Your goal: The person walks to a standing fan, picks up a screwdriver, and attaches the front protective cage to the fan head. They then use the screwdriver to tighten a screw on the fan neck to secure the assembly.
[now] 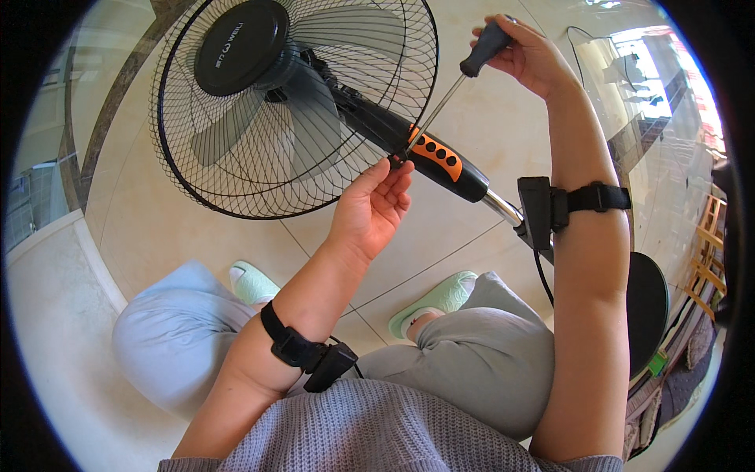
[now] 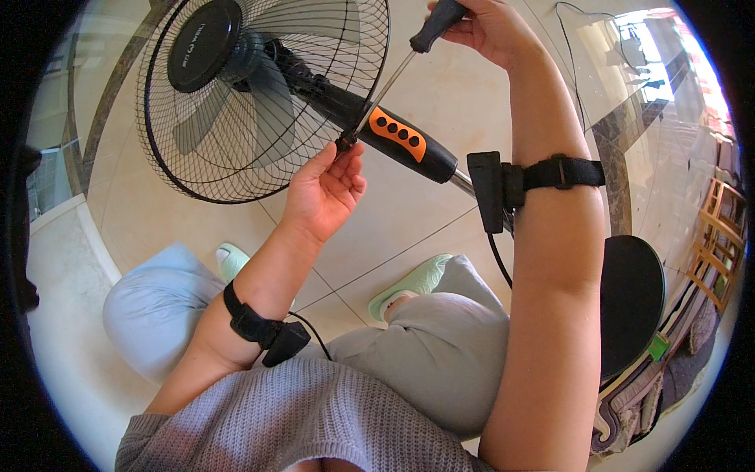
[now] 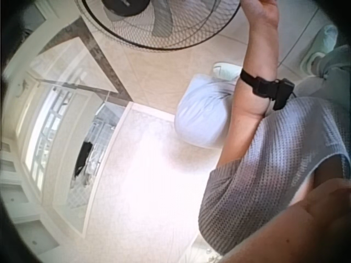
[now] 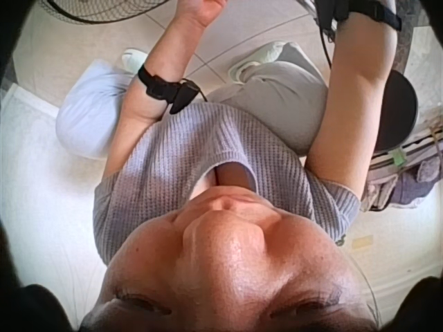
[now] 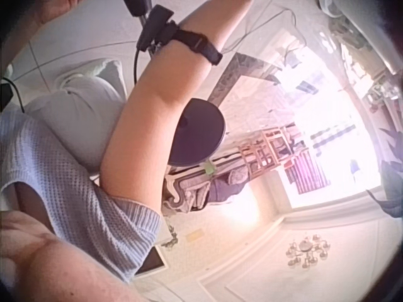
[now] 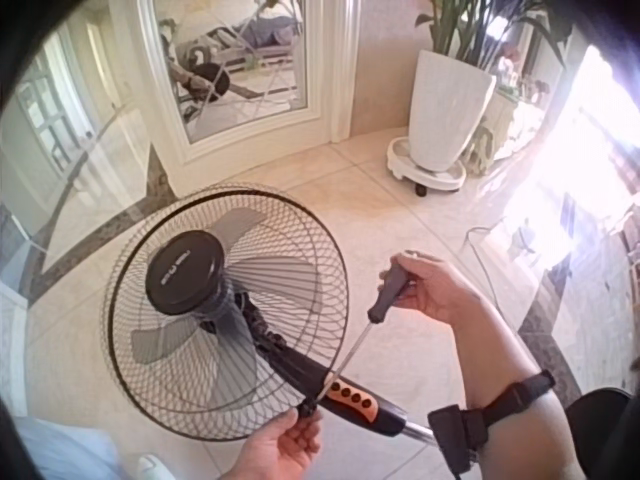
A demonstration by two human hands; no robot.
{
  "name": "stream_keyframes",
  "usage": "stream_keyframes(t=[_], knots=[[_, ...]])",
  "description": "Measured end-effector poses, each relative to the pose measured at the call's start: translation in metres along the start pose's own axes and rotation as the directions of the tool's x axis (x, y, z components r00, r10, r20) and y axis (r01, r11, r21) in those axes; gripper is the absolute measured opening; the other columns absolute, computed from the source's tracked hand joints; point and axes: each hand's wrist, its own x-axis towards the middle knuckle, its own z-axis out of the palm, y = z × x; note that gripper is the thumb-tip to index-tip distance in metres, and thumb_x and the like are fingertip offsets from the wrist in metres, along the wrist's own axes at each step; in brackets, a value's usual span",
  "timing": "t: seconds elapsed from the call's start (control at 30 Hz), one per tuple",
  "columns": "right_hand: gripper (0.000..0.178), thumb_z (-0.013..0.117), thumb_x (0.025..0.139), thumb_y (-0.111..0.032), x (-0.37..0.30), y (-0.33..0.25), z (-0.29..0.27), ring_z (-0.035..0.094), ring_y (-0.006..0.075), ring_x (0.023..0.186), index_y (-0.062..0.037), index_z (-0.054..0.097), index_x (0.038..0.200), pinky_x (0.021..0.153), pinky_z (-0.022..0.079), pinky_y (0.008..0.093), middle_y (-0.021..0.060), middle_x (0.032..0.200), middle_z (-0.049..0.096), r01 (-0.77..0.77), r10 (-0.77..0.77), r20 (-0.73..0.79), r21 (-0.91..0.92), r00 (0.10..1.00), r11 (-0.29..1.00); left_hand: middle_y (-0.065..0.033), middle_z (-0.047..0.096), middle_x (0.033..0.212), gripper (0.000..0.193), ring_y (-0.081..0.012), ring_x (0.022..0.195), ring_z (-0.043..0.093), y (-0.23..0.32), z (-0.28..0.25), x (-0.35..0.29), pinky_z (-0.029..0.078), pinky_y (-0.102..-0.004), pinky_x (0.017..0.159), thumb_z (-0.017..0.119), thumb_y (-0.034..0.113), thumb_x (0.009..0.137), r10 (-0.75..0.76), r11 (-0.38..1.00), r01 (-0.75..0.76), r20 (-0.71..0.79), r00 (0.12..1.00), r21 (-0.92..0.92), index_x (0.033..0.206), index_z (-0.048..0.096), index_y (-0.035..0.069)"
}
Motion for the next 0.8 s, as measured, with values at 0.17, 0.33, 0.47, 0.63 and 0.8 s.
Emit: stream_keyframes(t=[0.17,0.33,0.47,0.63,0.8], knots=[[0.034,0.052,0.086,-0.032,-0.002,0.002,0.010,0.059,0.0187,0.094,-0.0072,0.050,0.110,0.078,0.050,0.0295,0.0112,0.105,0.058,-0.112,0.082,-0.255,-0.105,0.963,0.988,-0.0079,0.063,0.092,0.015,-0.0131,0.080,0.058,0.000,0.000,0.000,0.044,-0.0247,0.067,0.063,0.017,0.080,-0.007,1.000,0.007,-0.024,1.000,0.023,0.091,0.060,0.008],[0.034,0.056,0.083,-0.037,-0.007,0.002,0.013,0.061,0.0148,0.081,-0.0075,0.053,0.099,0.076,0.049,0.0297,0.0051,0.090,0.060,0.084,-0.078,-0.051,0.134,0.996,0.987,-0.0075,0.063,0.092,0.015,-0.0129,0.079,0.058,-0.001,-0.001,0.001,0.044,-0.0247,0.067,0.063,0.017,0.080,-0.002,1.000,0.002,0.000,1.000,-0.002,0.091,0.060,0.007],[0.034,0.047,0.088,-0.028,-0.002,0.004,0.011,0.058,0.0241,0.100,-0.0061,0.050,0.115,0.086,0.048,0.0354,0.0133,0.111,0.057,-0.241,0.090,-0.400,-0.344,0.912,0.907,-0.0070,0.063,0.092,0.015,-0.0123,0.079,0.059,0.000,0.000,0.000,0.044,-0.0246,0.067,0.062,0.016,0.080,-0.004,1.000,0.005,-0.029,1.000,0.008,0.092,0.060,0.007],[0.031,0.048,0.088,-0.030,-0.001,0.007,0.003,0.060,0.0242,0.094,-0.0054,0.051,0.106,0.083,0.050,0.0342,0.0122,0.103,0.059,0.054,-0.055,-0.003,0.222,0.999,0.974,-0.0066,0.064,0.091,0.014,-0.0121,0.078,0.059,0.000,0.001,0.002,0.044,-0.0246,0.066,0.062,0.016,0.081,-0.009,1.000,0.010,-0.015,1.000,0.016,0.091,0.060,0.008],[0.039,0.048,0.088,-0.031,0.002,0.008,0.005,0.055,0.0269,0.105,-0.0023,0.046,0.114,0.087,0.048,0.0345,0.0155,0.114,0.055,-0.164,0.080,-0.341,-0.225,0.937,0.960,-0.0067,0.063,0.092,0.014,-0.0124,0.078,0.058,0.000,0.001,0.001,0.044,-0.0245,0.066,0.062,0.017,0.081,-0.006,1.000,0.006,-0.021,1.000,0.018,0.091,0.059,0.008]])
